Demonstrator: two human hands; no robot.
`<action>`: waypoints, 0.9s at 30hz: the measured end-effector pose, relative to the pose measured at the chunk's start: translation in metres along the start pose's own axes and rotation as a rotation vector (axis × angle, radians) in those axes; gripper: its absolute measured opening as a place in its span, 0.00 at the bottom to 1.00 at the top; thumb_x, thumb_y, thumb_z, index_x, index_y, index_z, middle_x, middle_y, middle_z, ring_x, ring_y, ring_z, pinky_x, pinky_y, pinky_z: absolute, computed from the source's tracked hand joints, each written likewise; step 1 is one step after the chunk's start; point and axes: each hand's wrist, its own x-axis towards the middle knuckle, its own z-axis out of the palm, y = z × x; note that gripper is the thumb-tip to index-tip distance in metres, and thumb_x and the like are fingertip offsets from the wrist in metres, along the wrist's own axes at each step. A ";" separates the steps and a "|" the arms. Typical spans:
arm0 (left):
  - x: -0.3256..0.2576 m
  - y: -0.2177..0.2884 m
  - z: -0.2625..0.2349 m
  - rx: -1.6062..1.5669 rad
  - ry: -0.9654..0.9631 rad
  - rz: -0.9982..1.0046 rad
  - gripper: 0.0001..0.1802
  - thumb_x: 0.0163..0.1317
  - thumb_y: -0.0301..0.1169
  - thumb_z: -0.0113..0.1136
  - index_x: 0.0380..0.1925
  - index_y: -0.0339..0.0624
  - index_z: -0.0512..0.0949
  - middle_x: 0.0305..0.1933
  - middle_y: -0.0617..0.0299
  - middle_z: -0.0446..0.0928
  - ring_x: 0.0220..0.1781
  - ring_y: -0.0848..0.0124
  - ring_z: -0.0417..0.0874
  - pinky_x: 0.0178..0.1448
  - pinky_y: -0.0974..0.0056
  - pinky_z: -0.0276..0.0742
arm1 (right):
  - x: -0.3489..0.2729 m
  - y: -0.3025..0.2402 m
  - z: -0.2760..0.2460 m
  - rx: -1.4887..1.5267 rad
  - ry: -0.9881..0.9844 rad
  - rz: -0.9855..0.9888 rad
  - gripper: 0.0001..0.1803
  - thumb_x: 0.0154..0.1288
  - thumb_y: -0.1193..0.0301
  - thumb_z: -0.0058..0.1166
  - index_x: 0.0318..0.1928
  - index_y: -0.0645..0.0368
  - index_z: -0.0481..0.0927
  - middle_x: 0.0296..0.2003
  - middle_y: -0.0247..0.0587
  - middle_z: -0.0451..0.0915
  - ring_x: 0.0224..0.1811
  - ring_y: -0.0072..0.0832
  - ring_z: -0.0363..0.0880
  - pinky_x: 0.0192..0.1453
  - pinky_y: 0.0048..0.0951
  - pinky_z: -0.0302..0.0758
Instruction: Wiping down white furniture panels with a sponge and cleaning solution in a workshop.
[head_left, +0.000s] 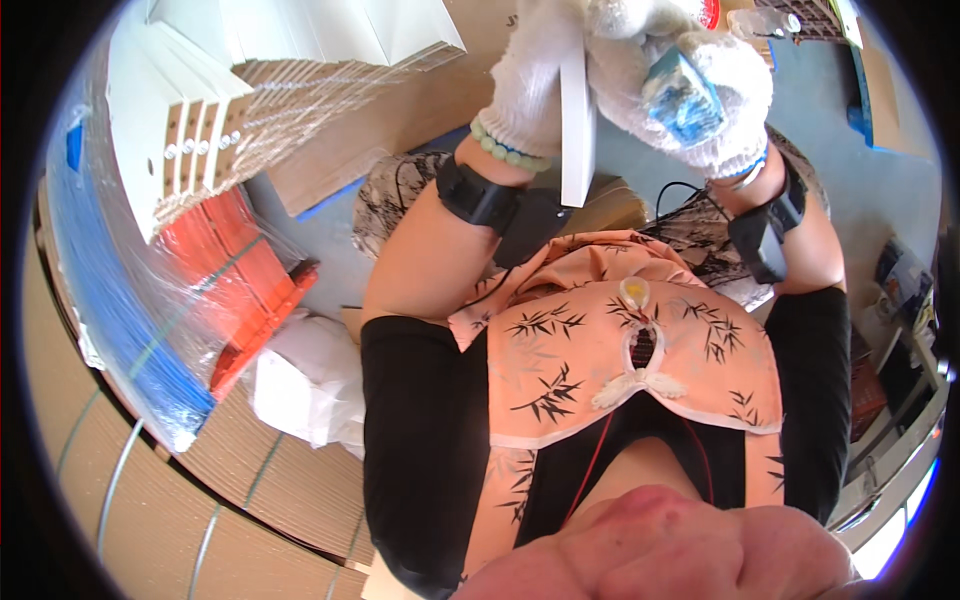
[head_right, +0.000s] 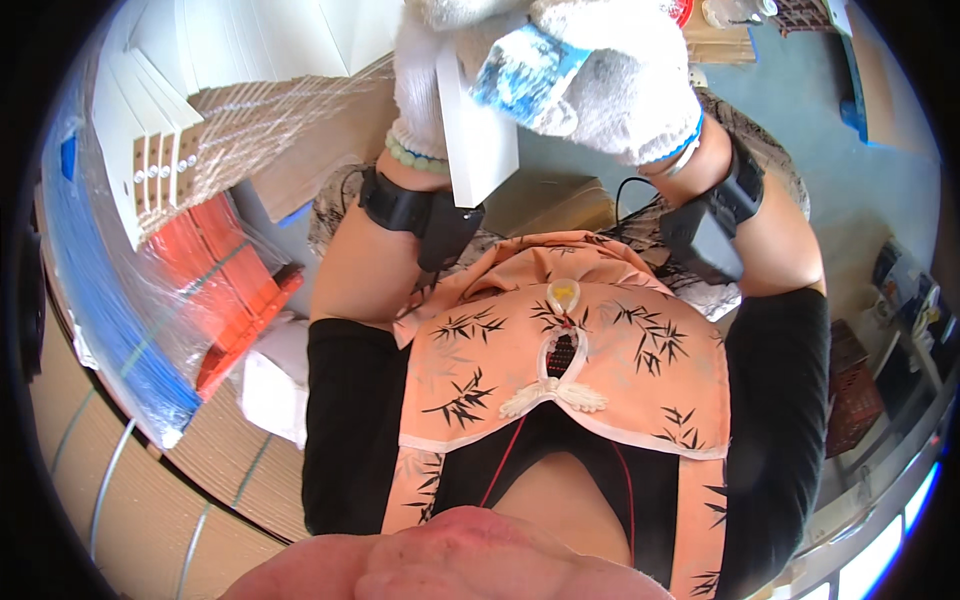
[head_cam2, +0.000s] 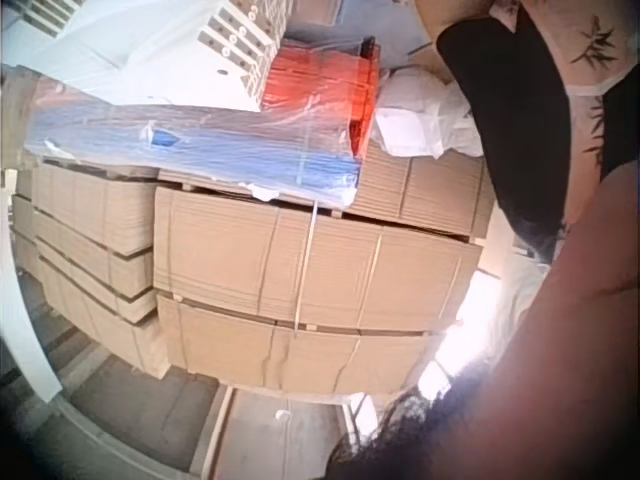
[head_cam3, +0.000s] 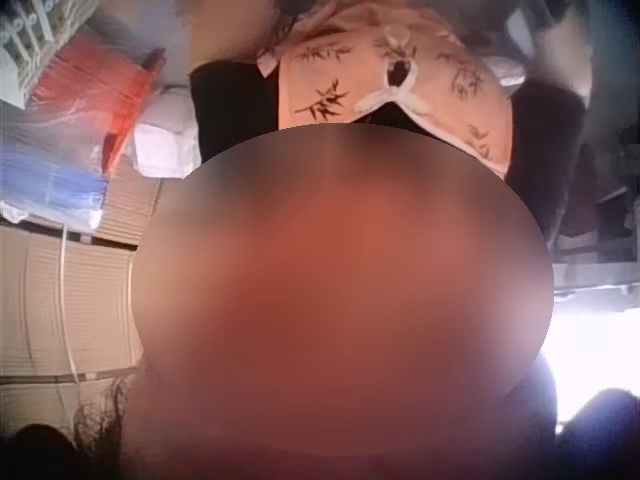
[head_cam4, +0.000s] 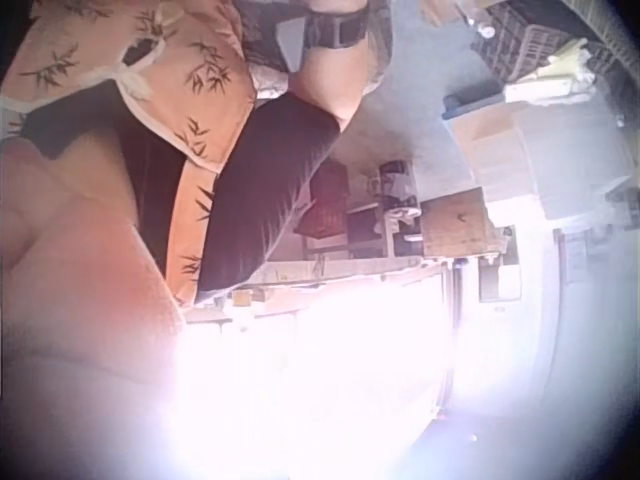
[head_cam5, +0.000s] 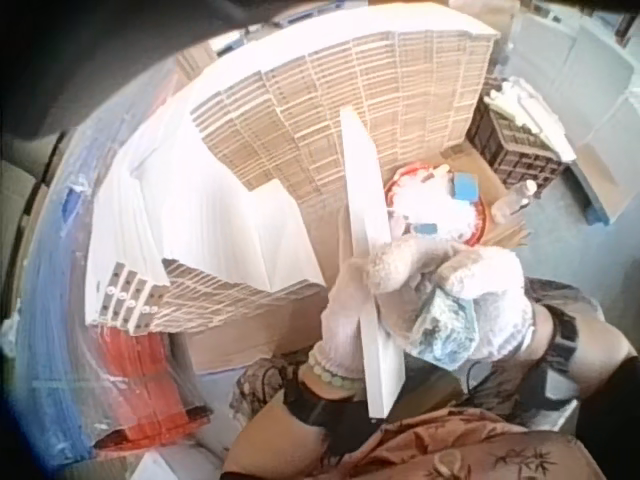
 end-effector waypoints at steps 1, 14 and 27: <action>0.002 -0.003 -0.004 0.044 -0.045 -0.007 0.34 0.74 0.59 0.49 0.57 0.35 0.74 0.55 0.49 0.77 0.55 0.62 0.79 0.57 0.61 0.78 | -0.001 -0.003 -0.002 0.007 -0.004 -0.028 0.28 0.63 0.70 0.61 0.58 0.81 0.75 0.33 0.57 0.84 0.27 0.38 0.84 0.31 0.30 0.80; -0.018 0.024 0.007 -0.164 0.058 0.471 0.34 0.68 0.34 0.58 0.72 0.33 0.62 0.65 0.46 0.74 0.71 0.58 0.75 0.73 0.51 0.75 | -0.030 -0.035 0.055 -0.973 0.397 -0.705 0.16 0.74 0.64 0.57 0.50 0.67 0.81 0.34 0.40 0.81 0.23 0.19 0.73 0.26 0.19 0.68; -0.053 0.050 -0.012 0.516 -0.054 1.083 0.39 0.76 0.53 0.43 0.75 0.38 0.54 0.74 0.49 0.58 0.79 0.52 0.56 0.79 0.40 0.63 | -0.043 -0.013 0.050 -1.190 0.374 -0.305 0.11 0.77 0.73 0.51 0.54 0.57 0.82 0.41 0.27 0.81 0.30 0.11 0.70 0.34 0.17 0.68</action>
